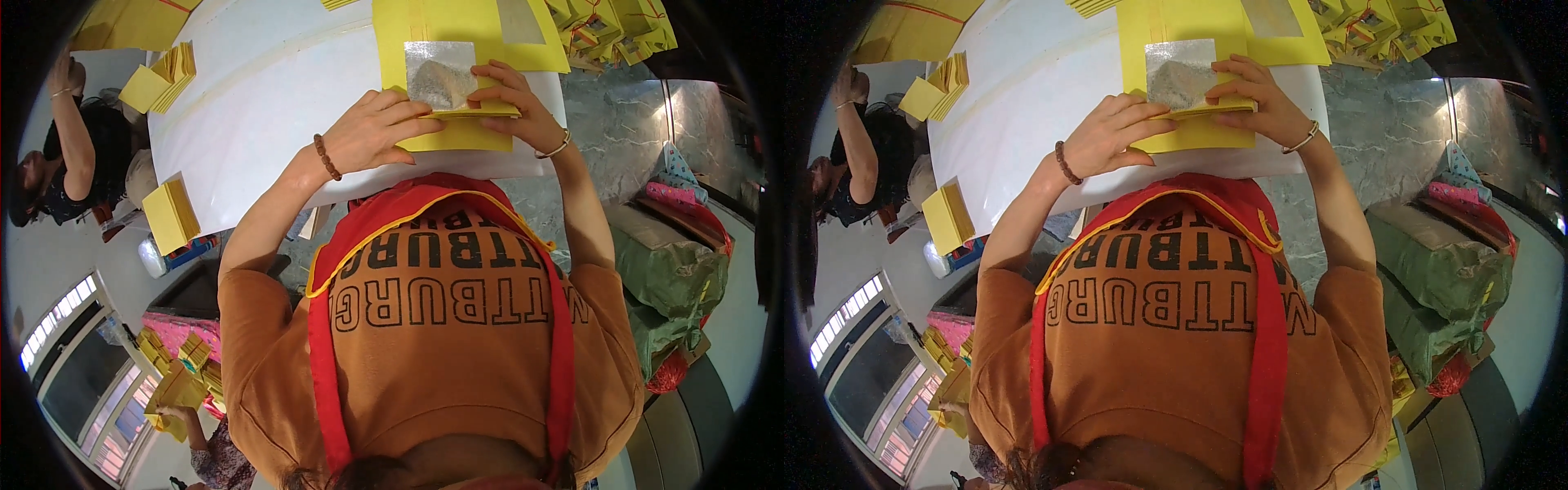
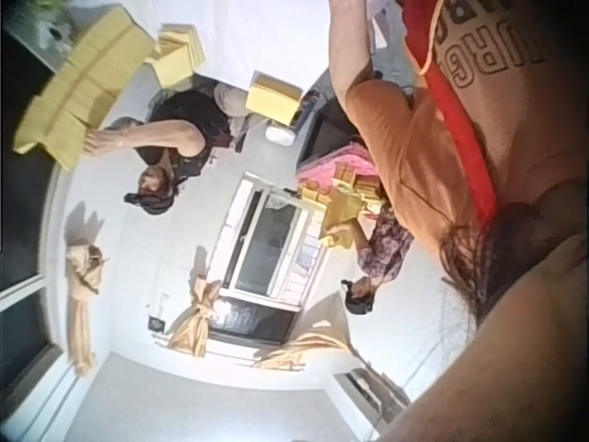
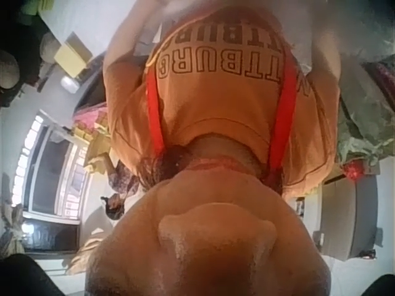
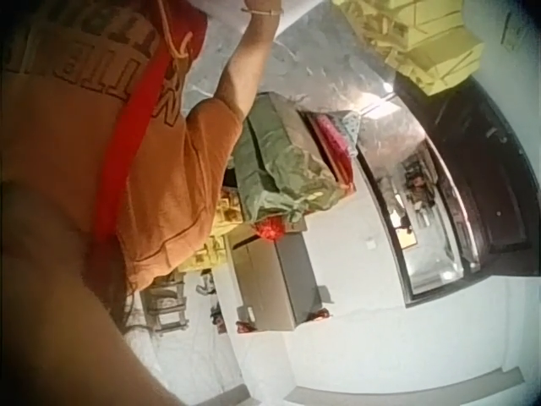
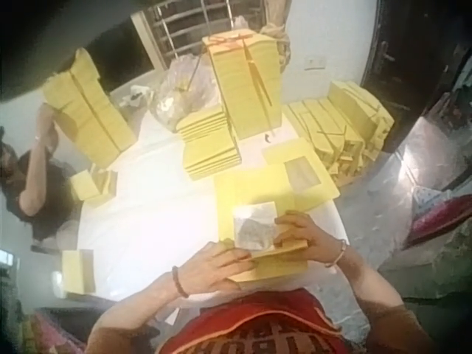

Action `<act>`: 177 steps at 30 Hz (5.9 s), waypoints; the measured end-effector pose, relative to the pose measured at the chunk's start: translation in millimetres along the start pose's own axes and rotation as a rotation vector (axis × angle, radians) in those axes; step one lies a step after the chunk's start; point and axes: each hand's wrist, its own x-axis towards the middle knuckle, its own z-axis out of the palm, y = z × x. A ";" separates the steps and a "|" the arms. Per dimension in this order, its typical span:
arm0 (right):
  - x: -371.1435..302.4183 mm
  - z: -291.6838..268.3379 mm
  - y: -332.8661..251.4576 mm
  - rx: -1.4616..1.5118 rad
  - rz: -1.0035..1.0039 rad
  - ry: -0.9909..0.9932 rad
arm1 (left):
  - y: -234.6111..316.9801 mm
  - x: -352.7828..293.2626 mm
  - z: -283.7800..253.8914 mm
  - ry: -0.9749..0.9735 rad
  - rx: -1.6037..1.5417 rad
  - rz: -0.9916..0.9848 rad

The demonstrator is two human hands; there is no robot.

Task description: Folding and stacking sheets of yellow joss paper on a work table.

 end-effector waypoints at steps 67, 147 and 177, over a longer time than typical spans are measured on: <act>0.1 -4.5 -1.8 0.109 0.040 -0.051 | 1.8 13.8 -24.9 -0.193 -0.247 -0.115; 7.0 -4.9 1.4 -0.203 -0.087 0.043 | -38.4 3.0 25.3 0.334 0.210 -0.171; 53.4 -0.4 -13.9 0.082 0.511 0.483 | -57.4 37.2 9.1 0.475 -0.702 -0.950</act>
